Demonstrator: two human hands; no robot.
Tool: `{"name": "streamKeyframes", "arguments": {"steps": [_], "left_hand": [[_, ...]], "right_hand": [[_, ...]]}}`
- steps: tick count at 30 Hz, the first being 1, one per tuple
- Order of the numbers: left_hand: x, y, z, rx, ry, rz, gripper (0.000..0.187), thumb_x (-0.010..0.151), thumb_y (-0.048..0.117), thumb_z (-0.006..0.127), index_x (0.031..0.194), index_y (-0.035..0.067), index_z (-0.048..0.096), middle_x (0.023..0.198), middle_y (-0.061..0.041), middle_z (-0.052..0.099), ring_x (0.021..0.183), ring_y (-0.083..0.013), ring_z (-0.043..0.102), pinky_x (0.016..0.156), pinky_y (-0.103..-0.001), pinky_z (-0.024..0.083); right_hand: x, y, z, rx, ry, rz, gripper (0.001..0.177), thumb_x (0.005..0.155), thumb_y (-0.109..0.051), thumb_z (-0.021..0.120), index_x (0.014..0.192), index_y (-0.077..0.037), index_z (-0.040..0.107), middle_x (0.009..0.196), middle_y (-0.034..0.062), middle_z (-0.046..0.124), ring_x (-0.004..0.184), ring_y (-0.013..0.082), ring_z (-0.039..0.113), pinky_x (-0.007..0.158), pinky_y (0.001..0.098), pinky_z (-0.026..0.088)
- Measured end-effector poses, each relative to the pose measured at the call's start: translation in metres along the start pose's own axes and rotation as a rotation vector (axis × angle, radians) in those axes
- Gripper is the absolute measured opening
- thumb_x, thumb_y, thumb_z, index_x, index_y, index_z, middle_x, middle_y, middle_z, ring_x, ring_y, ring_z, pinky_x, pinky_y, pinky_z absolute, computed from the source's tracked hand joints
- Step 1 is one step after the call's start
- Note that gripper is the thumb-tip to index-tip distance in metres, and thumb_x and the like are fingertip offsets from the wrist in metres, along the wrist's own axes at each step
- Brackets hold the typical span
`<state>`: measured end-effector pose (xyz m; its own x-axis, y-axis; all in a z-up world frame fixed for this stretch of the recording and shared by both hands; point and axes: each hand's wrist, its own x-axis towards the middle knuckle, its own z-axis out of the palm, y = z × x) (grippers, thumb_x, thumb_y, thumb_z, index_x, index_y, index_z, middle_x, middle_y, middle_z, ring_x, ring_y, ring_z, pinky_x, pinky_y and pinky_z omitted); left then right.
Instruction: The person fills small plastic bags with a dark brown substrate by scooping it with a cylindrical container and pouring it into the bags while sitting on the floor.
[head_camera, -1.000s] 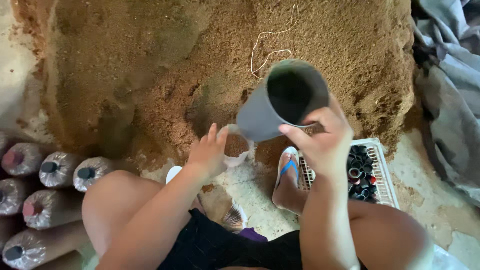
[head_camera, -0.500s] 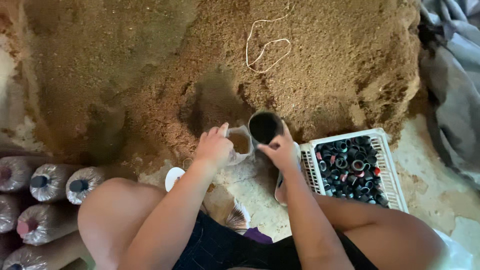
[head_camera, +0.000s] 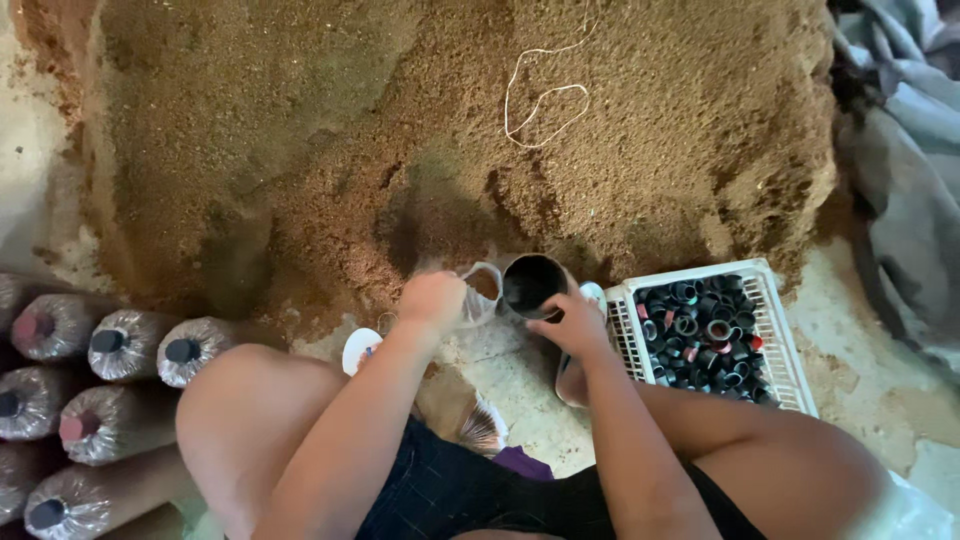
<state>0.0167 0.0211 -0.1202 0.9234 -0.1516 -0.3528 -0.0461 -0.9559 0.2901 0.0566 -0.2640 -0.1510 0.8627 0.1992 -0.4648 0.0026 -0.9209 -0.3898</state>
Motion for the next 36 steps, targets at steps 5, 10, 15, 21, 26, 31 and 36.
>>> {"name": "streamKeyframes", "arguments": {"steps": [5,10,15,21,26,31,36], "left_hand": [[-0.045,0.019,-0.038,0.040,0.080,-0.039,0.023,0.087,0.009,0.055,0.080,0.000,0.075,0.079,-0.018,0.076,0.079,-0.0381,0.077,0.069,-0.050,0.062],[-0.058,0.009,-0.035,0.076,0.063,-0.041,0.019,0.083,0.011,0.062,0.085,0.002,0.078,0.083,-0.017,0.077,0.081,-0.0368,0.076,0.073,-0.047,0.061],[-0.042,-0.011,-0.002,0.058,0.089,-0.092,0.029,0.091,0.026,0.056,0.098,0.013,0.081,0.114,-0.010,0.072,0.112,-0.0347,0.065,0.085,-0.044,0.058],[-0.077,0.020,-0.066,-0.084,-0.031,-0.182,0.033,0.091,0.021,0.063,0.122,0.026,0.073,0.163,-0.010,0.034,0.145,-0.0371,0.040,0.105,-0.050,0.049],[-0.080,0.025,-0.100,-0.150,-0.127,-0.268,0.056,0.094,0.000,0.058,0.147,0.018,0.052,0.168,-0.024,0.012,0.147,-0.0439,0.034,0.107,-0.058,0.045],[-0.045,-0.006,-0.053,-0.129,-0.193,-0.282,0.053,0.093,0.007,0.061,0.141,0.030,0.061,0.169,-0.020,0.014,0.143,-0.0469,0.039,0.105,-0.065,0.042],[-0.024,-0.025,-0.013,-0.236,-0.115,-0.245,0.034,0.095,0.016,0.058,0.118,0.033,0.077,0.161,-0.017,0.035,0.124,-0.0485,0.058,0.090,-0.059,0.058]], "right_hand": [[0.032,0.023,0.029,0.183,-0.037,0.048,0.045,0.090,-0.064,0.055,0.134,-0.058,0.057,0.160,-0.0127,0.043,0.150,0.0353,0.037,0.128,0.0515,0.013],[0.009,-0.018,0.003,0.344,0.033,0.106,0.060,0.092,-0.019,0.046,0.145,-0.045,0.058,0.163,-0.0041,0.041,0.148,0.0384,0.039,0.124,0.0535,0.026],[0.054,-0.011,0.012,0.389,0.085,0.075,0.051,0.098,-0.013,0.050,0.146,-0.028,0.059,0.159,0.0005,0.047,0.146,0.0291,0.044,0.119,0.0474,0.039],[0.067,-0.021,0.017,0.321,0.353,0.023,0.033,0.093,-0.030,0.069,0.125,-0.024,0.072,0.137,0.0059,0.064,0.136,0.0281,0.053,0.117,0.0430,0.043],[0.003,-0.068,0.085,0.125,0.800,-0.436,0.008,0.086,-0.013,0.068,0.091,-0.018,0.074,0.091,0.0043,0.072,0.093,0.0279,0.069,0.087,0.0393,0.054],[-0.036,-0.104,0.111,0.126,0.237,-0.097,0.019,0.085,-0.039,0.066,0.102,-0.031,0.071,0.096,-0.0006,0.079,0.099,0.0286,0.074,0.091,0.0452,0.059],[-0.034,-0.131,0.065,0.445,-0.297,0.025,0.130,0.077,-0.049,0.089,0.166,-0.018,0.000,0.167,0.0233,0.023,0.146,0.0412,0.041,0.120,0.0590,0.040]]}}
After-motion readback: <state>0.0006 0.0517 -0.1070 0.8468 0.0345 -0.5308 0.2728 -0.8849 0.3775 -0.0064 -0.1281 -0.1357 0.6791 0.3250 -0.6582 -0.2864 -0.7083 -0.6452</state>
